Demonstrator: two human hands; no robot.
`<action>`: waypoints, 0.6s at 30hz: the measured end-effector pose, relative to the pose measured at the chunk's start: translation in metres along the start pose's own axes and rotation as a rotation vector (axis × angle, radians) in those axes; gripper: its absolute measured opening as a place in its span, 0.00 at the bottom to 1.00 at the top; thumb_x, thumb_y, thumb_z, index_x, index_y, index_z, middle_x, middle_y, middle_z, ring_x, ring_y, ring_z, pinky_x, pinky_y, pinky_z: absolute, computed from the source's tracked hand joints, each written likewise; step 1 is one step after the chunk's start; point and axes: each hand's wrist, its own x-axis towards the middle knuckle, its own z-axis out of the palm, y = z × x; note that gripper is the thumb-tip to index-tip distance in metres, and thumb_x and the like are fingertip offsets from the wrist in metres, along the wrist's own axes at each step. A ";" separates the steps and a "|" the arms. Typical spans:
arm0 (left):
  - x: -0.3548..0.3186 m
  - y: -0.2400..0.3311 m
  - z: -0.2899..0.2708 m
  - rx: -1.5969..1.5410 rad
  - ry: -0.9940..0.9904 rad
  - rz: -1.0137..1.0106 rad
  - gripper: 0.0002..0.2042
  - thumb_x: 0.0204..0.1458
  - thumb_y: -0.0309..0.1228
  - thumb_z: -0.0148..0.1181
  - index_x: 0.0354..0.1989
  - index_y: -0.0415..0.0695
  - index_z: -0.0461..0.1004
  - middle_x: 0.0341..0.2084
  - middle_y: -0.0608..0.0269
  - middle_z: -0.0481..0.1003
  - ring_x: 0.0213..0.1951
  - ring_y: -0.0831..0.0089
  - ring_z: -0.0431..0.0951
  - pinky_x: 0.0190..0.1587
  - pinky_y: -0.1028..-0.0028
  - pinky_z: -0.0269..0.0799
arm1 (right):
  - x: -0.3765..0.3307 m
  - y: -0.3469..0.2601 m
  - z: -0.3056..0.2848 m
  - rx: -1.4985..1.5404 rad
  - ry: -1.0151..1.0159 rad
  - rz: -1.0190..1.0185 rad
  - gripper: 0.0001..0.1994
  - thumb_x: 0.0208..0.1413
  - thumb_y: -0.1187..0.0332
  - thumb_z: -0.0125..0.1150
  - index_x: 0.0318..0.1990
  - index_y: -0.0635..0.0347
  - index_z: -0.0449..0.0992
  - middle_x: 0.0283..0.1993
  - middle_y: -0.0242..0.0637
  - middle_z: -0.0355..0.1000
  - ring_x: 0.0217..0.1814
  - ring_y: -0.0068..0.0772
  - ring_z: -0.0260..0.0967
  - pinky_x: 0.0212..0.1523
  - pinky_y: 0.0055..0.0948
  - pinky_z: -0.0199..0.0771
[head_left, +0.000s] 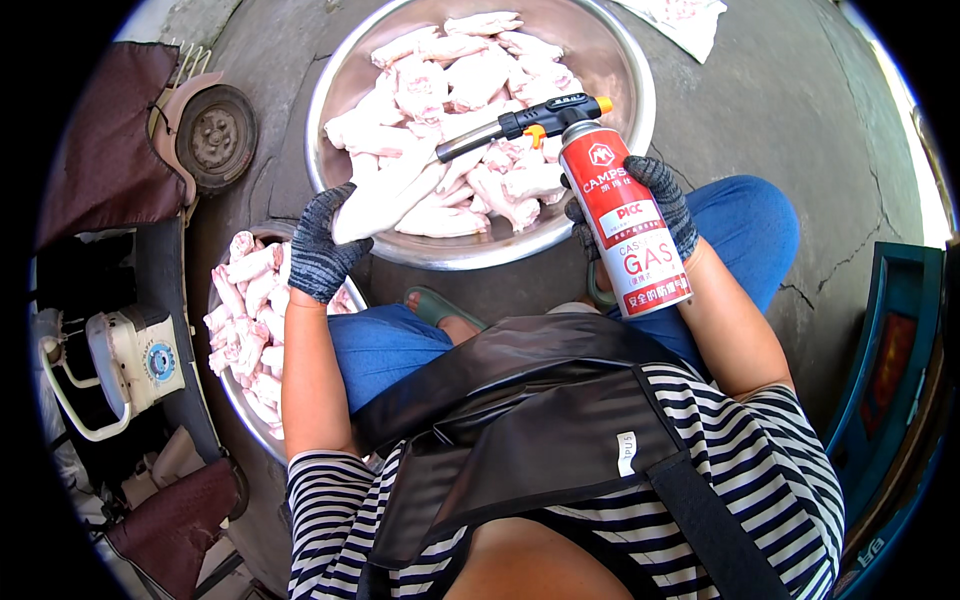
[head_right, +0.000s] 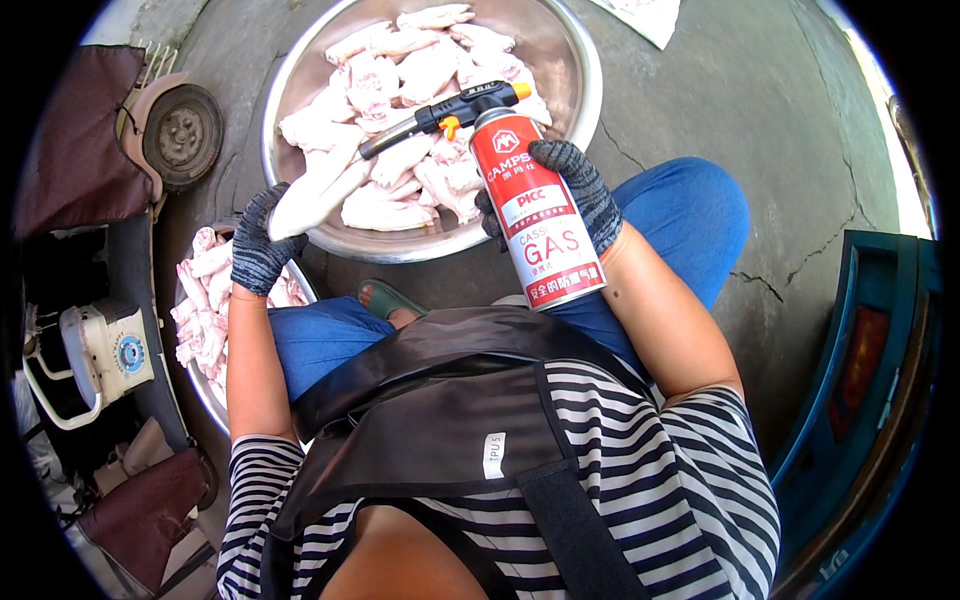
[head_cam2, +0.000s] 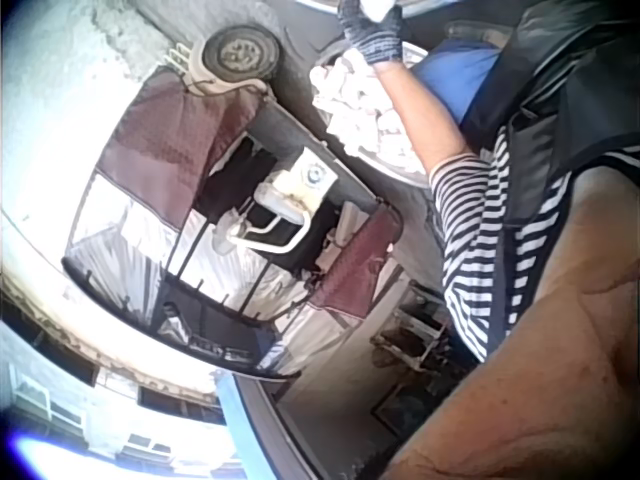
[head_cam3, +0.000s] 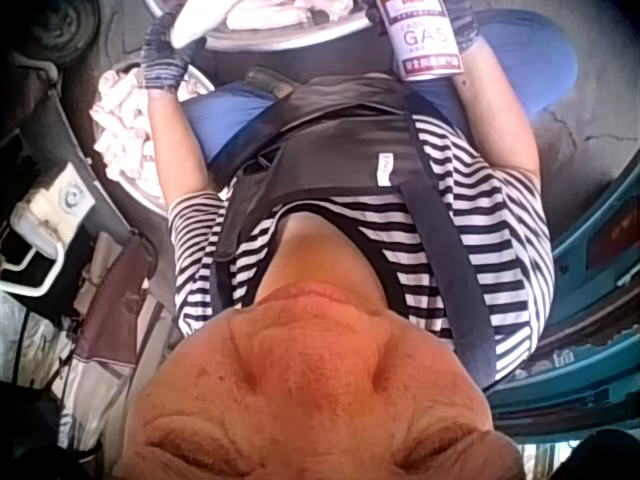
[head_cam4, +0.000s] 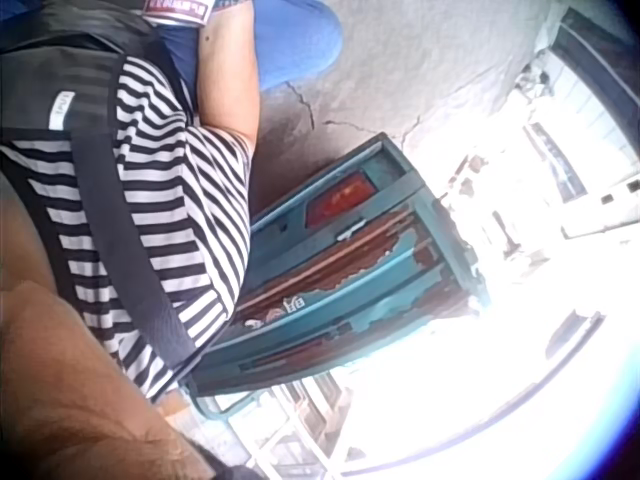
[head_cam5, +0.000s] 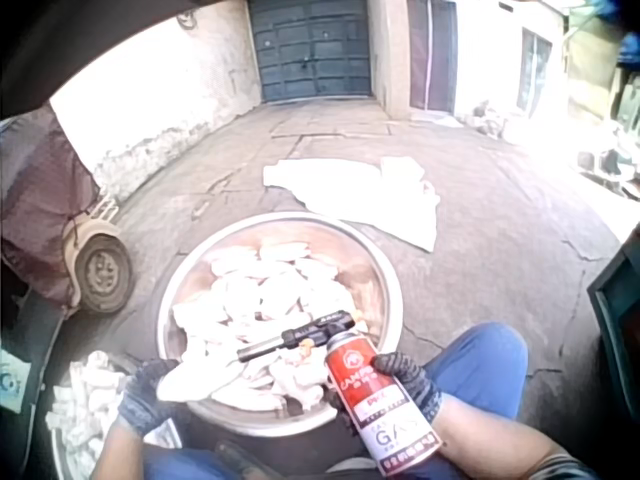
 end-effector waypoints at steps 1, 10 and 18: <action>0.000 -0.001 0.000 -0.027 0.004 -0.002 0.35 0.29 0.21 0.70 0.53 0.40 0.66 0.51 0.55 0.70 0.53 0.63 0.70 0.60 0.69 0.63 | 0.000 0.000 -0.001 0.014 0.006 0.013 0.34 0.44 0.55 0.67 0.54 0.69 0.64 0.37 0.58 0.74 0.31 0.49 0.77 0.30 0.40 0.82; -0.003 -0.003 0.002 -0.172 0.012 -0.056 0.34 0.29 0.21 0.70 0.52 0.41 0.66 0.51 0.55 0.71 0.53 0.64 0.71 0.59 0.68 0.64 | -0.003 -0.003 -0.008 -0.011 -0.040 0.074 0.36 0.43 0.52 0.67 0.54 0.71 0.63 0.41 0.59 0.72 0.36 0.49 0.76 0.36 0.41 0.82; -0.002 0.002 0.000 -0.146 0.008 -0.078 0.34 0.29 0.21 0.71 0.52 0.41 0.66 0.51 0.56 0.71 0.53 0.64 0.71 0.59 0.68 0.64 | -0.005 -0.004 -0.006 -0.027 -0.003 0.066 0.37 0.43 0.52 0.67 0.54 0.72 0.63 0.41 0.59 0.73 0.35 0.50 0.76 0.36 0.41 0.81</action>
